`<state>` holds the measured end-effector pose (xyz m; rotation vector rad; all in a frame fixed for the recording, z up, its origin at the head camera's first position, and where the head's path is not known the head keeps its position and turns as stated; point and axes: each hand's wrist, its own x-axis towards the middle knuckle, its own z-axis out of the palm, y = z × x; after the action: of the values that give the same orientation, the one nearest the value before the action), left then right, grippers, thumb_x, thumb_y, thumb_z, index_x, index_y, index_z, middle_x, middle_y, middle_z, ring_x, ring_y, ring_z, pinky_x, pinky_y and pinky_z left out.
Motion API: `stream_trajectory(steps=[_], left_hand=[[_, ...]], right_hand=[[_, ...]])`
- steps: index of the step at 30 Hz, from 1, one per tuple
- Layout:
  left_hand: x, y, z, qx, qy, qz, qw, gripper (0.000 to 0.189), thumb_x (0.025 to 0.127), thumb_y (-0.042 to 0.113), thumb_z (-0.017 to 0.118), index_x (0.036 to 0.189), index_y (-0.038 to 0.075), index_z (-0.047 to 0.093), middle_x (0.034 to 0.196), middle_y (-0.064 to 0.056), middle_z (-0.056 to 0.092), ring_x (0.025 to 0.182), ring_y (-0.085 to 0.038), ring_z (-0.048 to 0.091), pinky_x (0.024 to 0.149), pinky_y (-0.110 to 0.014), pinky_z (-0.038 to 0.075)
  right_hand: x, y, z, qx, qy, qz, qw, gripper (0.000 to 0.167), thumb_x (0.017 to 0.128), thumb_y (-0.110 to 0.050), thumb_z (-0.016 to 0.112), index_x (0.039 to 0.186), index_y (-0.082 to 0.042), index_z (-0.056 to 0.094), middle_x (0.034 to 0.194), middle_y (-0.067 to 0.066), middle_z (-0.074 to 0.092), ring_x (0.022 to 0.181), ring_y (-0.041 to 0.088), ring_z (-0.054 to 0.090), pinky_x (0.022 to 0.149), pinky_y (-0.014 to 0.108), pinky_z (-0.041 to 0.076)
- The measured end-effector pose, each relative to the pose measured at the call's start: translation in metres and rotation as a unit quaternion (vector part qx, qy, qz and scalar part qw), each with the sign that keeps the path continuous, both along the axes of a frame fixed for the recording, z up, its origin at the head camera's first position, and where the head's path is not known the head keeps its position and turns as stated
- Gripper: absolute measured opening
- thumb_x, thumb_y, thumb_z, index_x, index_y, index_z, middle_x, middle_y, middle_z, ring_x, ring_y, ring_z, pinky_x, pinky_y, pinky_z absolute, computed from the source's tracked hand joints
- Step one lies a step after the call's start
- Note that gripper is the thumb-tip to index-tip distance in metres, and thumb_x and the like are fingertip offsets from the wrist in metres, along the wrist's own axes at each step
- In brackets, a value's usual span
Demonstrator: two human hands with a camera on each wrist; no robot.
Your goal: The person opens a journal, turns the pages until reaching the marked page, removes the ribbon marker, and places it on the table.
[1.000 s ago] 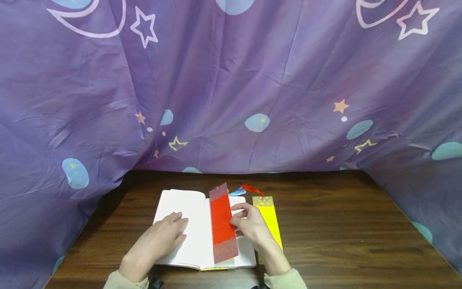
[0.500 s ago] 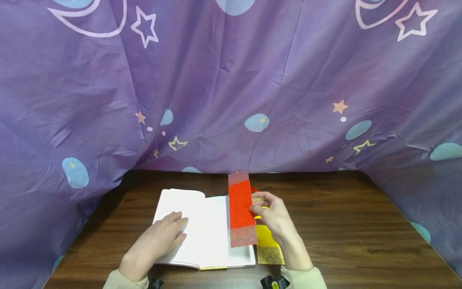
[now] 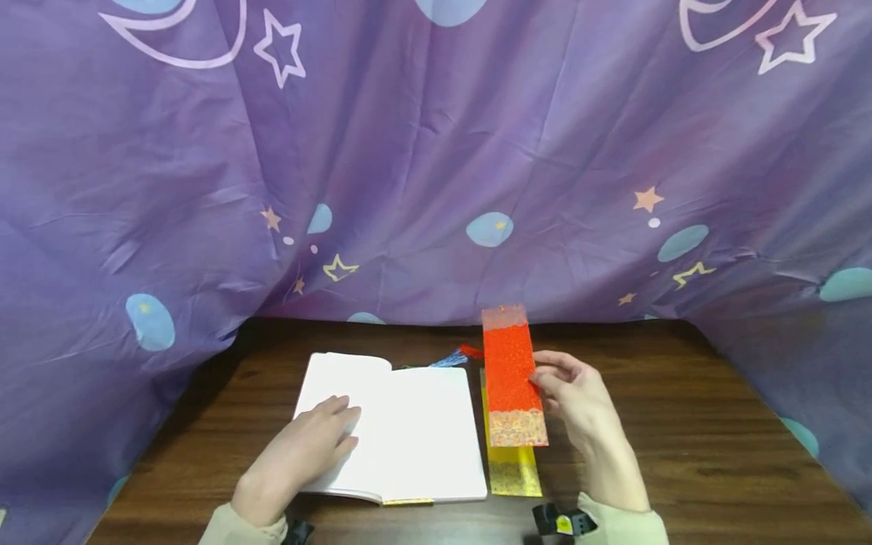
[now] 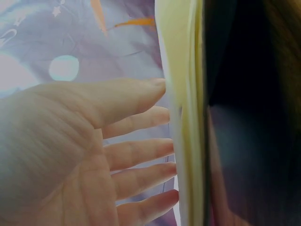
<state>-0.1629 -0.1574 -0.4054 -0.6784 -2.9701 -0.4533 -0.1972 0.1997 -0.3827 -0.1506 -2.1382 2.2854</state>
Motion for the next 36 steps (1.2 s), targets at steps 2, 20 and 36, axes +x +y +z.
stream_trajectory(steps=[2,20,36], left_hand=[[0.000,0.001,0.001,0.001,-0.006,0.000,1.0000,0.036,0.090,0.015,0.069,0.121,-0.002,0.064,0.129,-0.025,0.057,0.123,-0.043,0.051,0.104,-0.056,0.041],[0.000,0.004,0.004,-0.011,-0.037,0.015,0.9991,0.038,0.091,0.017,0.069,0.124,0.000,0.063,0.132,-0.023,0.056,0.126,-0.042,0.049,0.105,-0.056,0.039],[0.002,0.003,0.004,-0.005,-0.040,0.018,0.9990,0.039,0.092,0.018,0.067,0.126,0.000,0.062,0.133,-0.024,0.055,0.127,-0.042,0.048,0.106,-0.056,0.038]], right_hand=[[0.000,0.011,0.001,0.007,-0.003,-0.009,0.9999,0.037,0.092,0.008,0.053,0.129,0.010,0.047,0.083,-0.001,0.064,0.074,0.010,0.061,0.063,0.025,0.056],[0.002,0.078,-0.041,0.176,-0.067,-0.014,0.9819,0.041,0.093,0.001,0.056,0.131,0.013,0.048,0.092,0.006,0.066,0.076,0.014,0.063,0.062,0.032,0.058],[-0.003,0.072,-0.051,0.376,-0.051,0.024,0.9249,0.038,0.080,0.001,0.064,0.116,0.012,0.059,0.081,0.007,0.063,0.069,0.018,0.061,0.058,0.033,0.057]])
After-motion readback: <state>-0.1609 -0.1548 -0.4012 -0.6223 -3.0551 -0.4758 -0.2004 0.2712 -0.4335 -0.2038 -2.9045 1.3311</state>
